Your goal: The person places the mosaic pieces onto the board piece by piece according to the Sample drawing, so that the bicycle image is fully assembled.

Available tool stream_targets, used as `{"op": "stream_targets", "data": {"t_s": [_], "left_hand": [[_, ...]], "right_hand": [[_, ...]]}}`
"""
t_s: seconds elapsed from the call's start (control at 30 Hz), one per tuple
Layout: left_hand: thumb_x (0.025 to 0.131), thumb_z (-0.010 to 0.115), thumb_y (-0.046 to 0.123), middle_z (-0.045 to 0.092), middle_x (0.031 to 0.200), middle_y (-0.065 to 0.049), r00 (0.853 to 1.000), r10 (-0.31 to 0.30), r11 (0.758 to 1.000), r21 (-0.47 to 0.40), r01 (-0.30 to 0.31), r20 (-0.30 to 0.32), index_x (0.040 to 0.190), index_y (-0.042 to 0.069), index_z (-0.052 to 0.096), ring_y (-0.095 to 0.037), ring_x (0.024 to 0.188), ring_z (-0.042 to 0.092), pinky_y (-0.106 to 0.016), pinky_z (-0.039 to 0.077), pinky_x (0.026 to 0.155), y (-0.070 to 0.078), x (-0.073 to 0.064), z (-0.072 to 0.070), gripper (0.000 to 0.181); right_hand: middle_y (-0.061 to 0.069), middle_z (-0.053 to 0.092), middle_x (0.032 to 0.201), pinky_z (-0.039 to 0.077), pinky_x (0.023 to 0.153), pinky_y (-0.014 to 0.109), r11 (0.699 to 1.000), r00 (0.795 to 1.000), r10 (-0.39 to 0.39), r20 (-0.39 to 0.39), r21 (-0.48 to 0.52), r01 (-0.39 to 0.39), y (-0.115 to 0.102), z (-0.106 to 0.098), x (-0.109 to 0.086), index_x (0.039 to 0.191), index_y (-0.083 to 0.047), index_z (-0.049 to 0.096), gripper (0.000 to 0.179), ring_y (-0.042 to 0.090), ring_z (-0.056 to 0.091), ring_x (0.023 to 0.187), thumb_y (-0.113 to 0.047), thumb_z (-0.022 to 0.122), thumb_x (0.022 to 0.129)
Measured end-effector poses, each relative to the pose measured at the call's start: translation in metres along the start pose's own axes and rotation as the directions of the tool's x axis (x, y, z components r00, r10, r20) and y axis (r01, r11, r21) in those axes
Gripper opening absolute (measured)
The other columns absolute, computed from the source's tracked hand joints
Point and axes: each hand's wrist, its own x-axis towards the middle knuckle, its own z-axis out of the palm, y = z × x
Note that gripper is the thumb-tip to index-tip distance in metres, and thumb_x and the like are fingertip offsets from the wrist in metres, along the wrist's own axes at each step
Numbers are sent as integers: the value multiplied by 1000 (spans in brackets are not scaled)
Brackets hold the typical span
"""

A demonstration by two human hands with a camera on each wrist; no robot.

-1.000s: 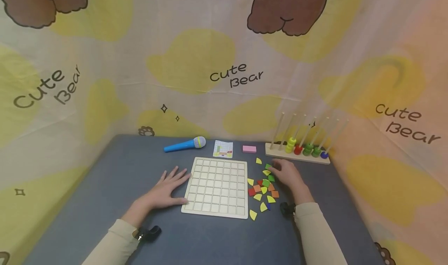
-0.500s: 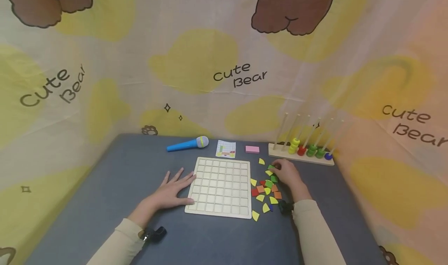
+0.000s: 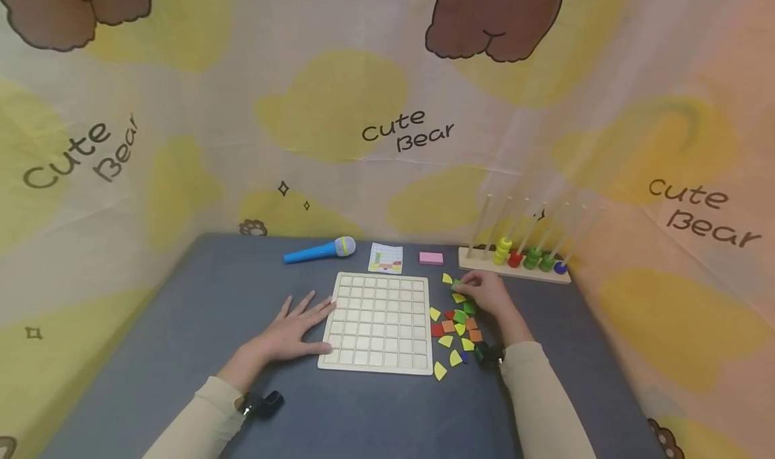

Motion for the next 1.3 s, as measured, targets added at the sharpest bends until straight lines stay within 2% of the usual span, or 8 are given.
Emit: {"op": "stream_targets", "data": {"t_s": [0.1,0.27,0.43,0.6,0.8,1.1,1.3], "left_hand": [[88,55,75,19,169,8,1000,3,1000,-19,-3,1,163,29,20,-30,158,3,-65,-6,122,-3,-2,0,94],[88,60,71,21,169,5,999,21,998,-59,-23,-34,163,28,23,-31,158,5,-65,-6,122,-6,-2,2,93],[88,60,71,21,169,6,998,32,997,-62,-35,-52,162,29,23,-30,158,5,-64,-7,122,-8,-2,4,93],[87,60,72,20,169,7,999,24,997,-67,-26,-32,162,30,22,-29,158,4,-63,-8,122,-9,-1,3,94],[87,64,67,22,169,4,999,29,995,-96,-32,-30,162,27,25,-32,158,5,-65,-7,121,-7,-2,0,93],[87,61,71,21,169,7,1000,15,998,-60,-16,-21,162,30,24,-31,158,5,-65,-5,121,-7,-3,0,93],[87,60,72,19,169,10,1000,8,997,-75,-10,-15,162,31,23,-29,158,4,-64,-7,122,-6,-2,0,93]], "right_hand": [[11,72,99,52,74,30,999,999,-36,-14,20,36,-11,3,-2,108,-6,75,36,23,60,84,-39,75,92],[11,73,103,53,72,30,995,996,-84,-44,51,86,-29,10,-4,110,-9,77,33,24,60,86,-38,73,93],[10,73,99,52,69,29,990,993,-110,-32,88,112,-45,22,-5,108,-10,78,27,25,59,82,-33,73,94],[8,72,95,52,68,31,985,991,-135,-15,104,136,-54,33,-7,106,-11,78,24,25,59,79,-31,74,93],[9,73,95,51,68,30,980,987,-159,-15,116,160,-65,42,-8,105,-10,78,23,25,59,79,-29,74,93],[6,73,90,49,63,29,971,979,-206,-1,126,204,-81,57,-7,101,-8,79,20,22,58,77,-26,75,93],[4,72,90,48,65,29,973,979,-201,16,121,198,-88,65,-6,101,-11,79,18,20,58,77,-27,76,92]]}}
